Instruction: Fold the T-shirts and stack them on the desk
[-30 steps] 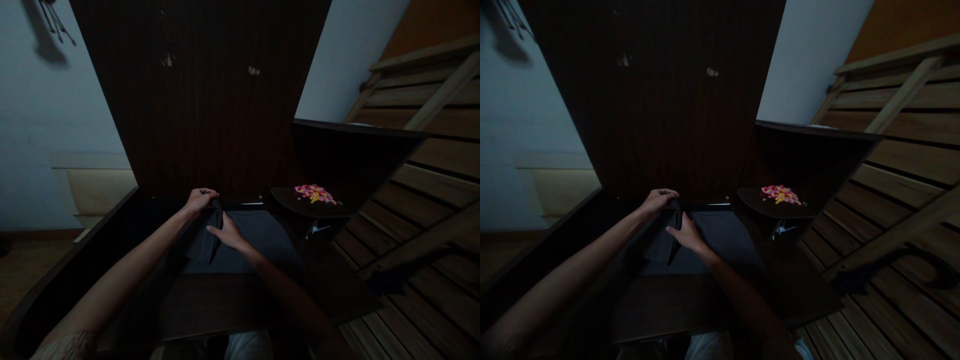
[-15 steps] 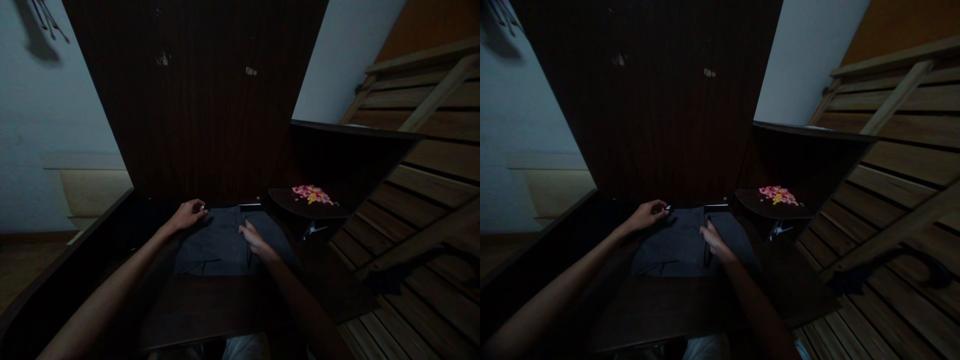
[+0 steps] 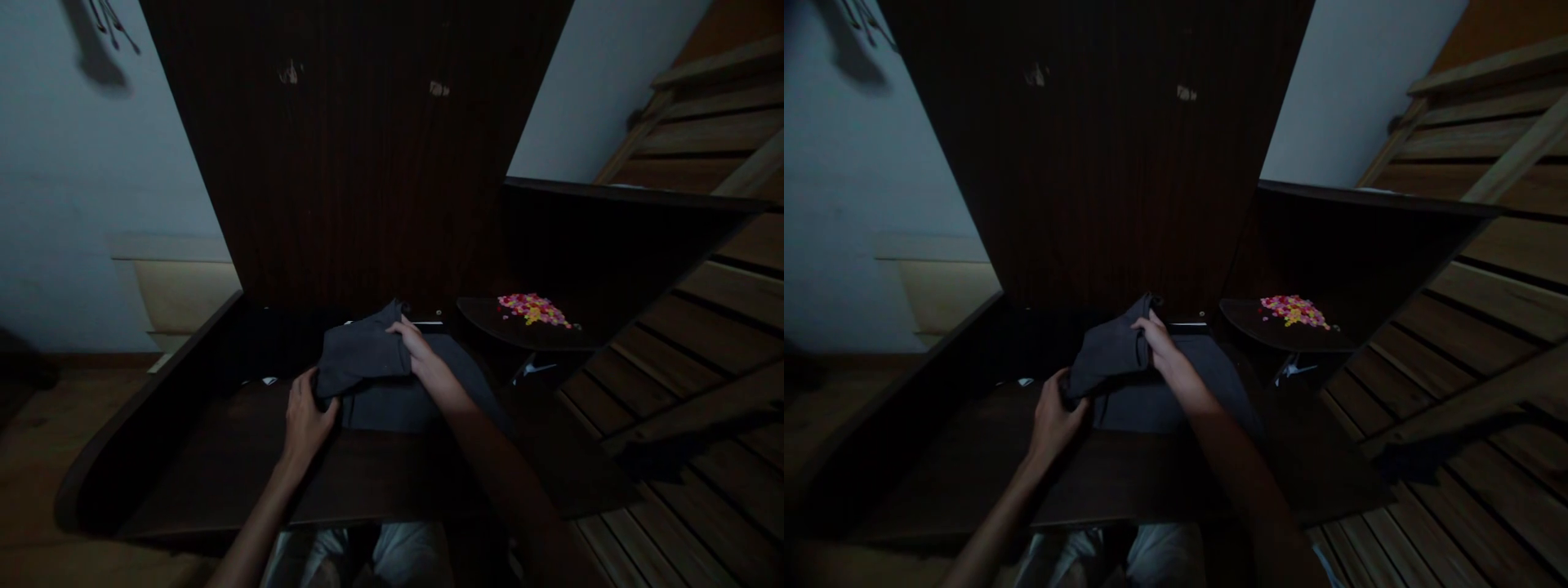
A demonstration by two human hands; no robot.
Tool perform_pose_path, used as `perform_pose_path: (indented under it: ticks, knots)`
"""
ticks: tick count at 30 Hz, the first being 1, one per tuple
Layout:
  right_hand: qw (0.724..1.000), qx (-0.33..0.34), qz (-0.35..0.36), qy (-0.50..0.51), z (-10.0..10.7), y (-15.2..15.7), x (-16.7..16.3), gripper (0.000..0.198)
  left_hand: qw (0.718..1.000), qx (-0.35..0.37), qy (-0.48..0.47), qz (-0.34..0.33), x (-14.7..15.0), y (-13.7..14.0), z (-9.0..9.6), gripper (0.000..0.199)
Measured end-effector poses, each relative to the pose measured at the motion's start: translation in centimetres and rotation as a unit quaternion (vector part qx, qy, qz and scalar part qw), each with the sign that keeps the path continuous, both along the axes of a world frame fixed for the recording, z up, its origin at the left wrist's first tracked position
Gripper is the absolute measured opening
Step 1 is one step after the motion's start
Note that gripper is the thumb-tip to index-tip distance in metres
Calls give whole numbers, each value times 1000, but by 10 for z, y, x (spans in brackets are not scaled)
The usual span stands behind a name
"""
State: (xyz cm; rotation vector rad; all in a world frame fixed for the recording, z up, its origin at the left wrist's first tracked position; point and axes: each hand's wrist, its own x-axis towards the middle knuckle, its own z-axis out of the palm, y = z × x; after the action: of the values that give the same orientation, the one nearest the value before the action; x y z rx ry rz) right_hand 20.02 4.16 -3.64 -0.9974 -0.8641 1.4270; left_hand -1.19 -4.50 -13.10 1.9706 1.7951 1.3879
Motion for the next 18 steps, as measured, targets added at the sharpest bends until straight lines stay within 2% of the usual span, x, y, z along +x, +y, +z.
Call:
perform_pose_path:
  ticks: [4,8,11,14,16,18]
  knots:
    - [993,97,69,21,39,22,-53,37,999,-23,-47,11,-10,4,3,49]
    - [981,136,140,11,58,43,-119,35,986,-93,-127,51,-30,-4,7,55]
    - [976,126,177,-31,58,51,-170,35,968,-132,-195,86,-44,-9,17,78]
    - [970,106,209,-65,50,50,-211,37,947,-109,-268,137,-57,-6,32,91]
    - [957,86,271,-55,42,45,-227,44,934,-91,-301,170,-67,-1,39,87]
    - [937,76,340,-35,32,38,-232,50,920,-96,-323,201,-77,5,40,69]
